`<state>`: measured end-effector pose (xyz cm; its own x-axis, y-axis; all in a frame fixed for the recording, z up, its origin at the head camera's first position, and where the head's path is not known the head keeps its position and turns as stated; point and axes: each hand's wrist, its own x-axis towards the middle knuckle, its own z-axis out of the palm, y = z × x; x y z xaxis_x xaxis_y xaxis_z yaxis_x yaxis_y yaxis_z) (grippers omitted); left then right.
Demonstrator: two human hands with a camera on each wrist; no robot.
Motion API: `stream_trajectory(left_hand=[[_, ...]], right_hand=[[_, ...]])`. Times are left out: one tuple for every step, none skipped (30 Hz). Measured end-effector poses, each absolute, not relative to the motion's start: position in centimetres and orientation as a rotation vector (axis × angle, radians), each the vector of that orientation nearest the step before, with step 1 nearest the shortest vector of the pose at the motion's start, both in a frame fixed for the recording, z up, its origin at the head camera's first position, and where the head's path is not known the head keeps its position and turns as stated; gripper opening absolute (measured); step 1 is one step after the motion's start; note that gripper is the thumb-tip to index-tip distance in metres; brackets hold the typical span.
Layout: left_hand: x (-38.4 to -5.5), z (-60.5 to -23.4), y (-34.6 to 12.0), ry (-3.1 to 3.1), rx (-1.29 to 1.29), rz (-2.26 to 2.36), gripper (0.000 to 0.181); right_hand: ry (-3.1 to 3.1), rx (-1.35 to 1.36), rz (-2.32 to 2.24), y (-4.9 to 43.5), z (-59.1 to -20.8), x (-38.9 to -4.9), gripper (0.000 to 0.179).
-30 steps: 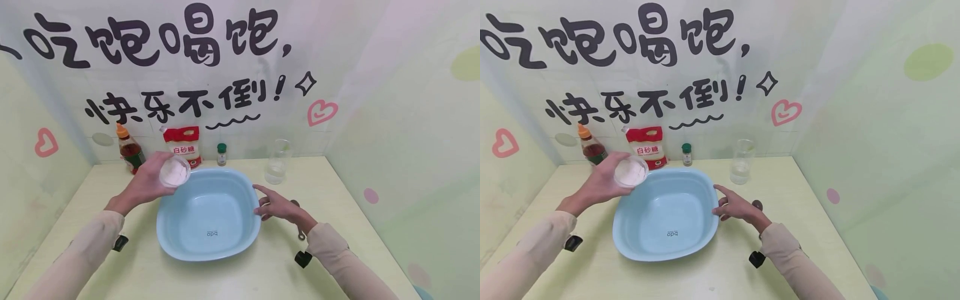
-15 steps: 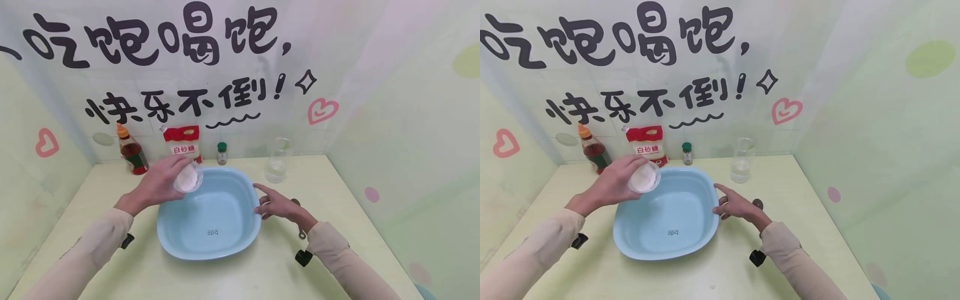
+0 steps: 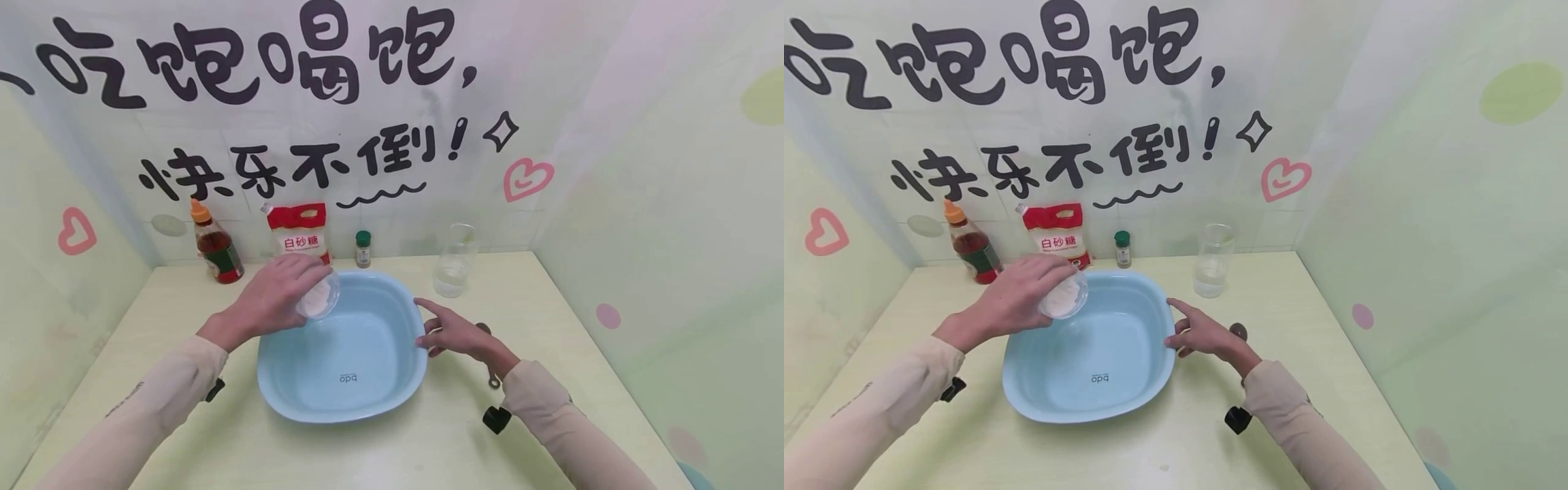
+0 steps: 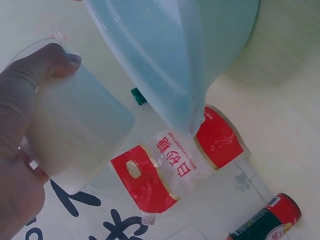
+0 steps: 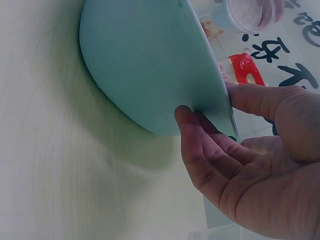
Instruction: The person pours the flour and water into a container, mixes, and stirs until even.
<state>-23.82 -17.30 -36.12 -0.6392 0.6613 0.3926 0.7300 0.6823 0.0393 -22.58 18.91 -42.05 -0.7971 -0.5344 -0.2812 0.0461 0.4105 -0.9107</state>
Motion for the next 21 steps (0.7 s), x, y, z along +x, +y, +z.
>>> stream_trajectory(left_hand=[[-23.8,-36.1,-17.2,-2.544,-1.106,-0.261,0.093],[-23.8,-36.1,-17.1,-2.538,-1.118,-0.248,0.093],[-23.8,-36.0,-17.0,-2.531,-1.128,-0.237,0.093],[-23.8,-36.0,-16.9,-2.526,-1.136,-0.228,0.092],[-23.7,-35.9,-16.8,-2.521,-1.144,-0.220,0.092],[-23.7,-35.9,-16.8,-2.517,-1.152,-0.211,0.092],[-23.7,-35.9,-16.7,-2.512,-1.158,-0.201,0.092],[-23.7,-35.9,-16.7,-2.508,-1.162,-0.189,0.091],[-23.7,-35.8,-16.6,-2.504,-1.167,-0.177,0.091],[-23.7,-35.8,-16.6,-2.501,-1.171,-0.166,0.091],[-23.7,-35.8,-16.5,-2.497,-1.175,-0.157,0.091],[-23.8,-35.8,-16.5,-2.493,-1.177,-0.147,0.091],[-23.8,-35.8,-16.4,-2.487,-1.181,-0.137,0.091],[-23.8,-35.8,-16.4,-2.482,-1.186,-0.129,0.090],[-23.8,-35.8,-16.3,-2.477,-1.191,-0.120,0.090],[-23.8,-35.8,-16.3,-2.472,-1.196,-0.110,0.090],[-23.8,-35.8,-16.2,-2.467,-1.201,-0.101,0.090],[-23.8,-35.7,-16.2,-2.463,-1.207,-0.091,0.090],[-23.8,-35.7,-16.2,-2.456,-1.214,-0.082,0.090],[-23.8,-35.7,-16.1,-2.452,-1.219,-0.071,0.090],[-23.8,-35.6,-16.1,-2.449,-1.223,-0.060,0.090]], right_hand=[[2.125,-0.419,-1.394,18.9,-42.0,-22.6,0.085],[2.124,-0.419,-1.396,18.9,-42.0,-22.6,0.086],[2.124,-0.422,-1.395,18.9,-42.0,-22.6,0.086],[2.123,-0.423,-1.395,18.9,-42.0,-22.6,0.086],[2.122,-0.424,-1.396,18.9,-42.0,-22.6,0.086],[2.121,-0.426,-1.396,18.9,-42.0,-22.6,0.086],[2.121,-0.423,-1.395,18.9,-42.0,-22.6,0.086],[2.121,-0.421,-1.396,18.9,-42.0,-22.6,0.085],[2.122,-0.417,-1.394,18.9,-42.0,-22.6,0.085],[2.124,-0.412,-1.394,18.8,-42.0,-22.6,0.085],[2.126,-0.412,-1.392,18.8,-42.0,-22.6,0.085],[2.128,-0.412,-1.390,18.8,-42.0,-22.6,0.085],[2.130,-0.411,-1.388,18.8,-42.0,-22.6,0.086],[2.132,-0.409,-1.387,18.8,-42.0,-22.6,0.086],[2.133,-0.408,-1.386,18.8,-42.0,-22.6,0.086],[2.134,-0.408,-1.386,18.8,-42.0,-22.7,0.086],[2.134,-0.408,-1.386,18.8,-42.0,-22.7,0.086],[2.135,-0.409,-1.385,18.8,-42.0,-22.7,0.085],[2.134,-0.409,-1.385,18.8,-42.0,-22.7,0.085],[2.133,-0.408,-1.386,18.8,-42.0,-22.7,0.085],[2.132,-0.407,-1.387,18.8,-42.0,-22.7,0.085]])
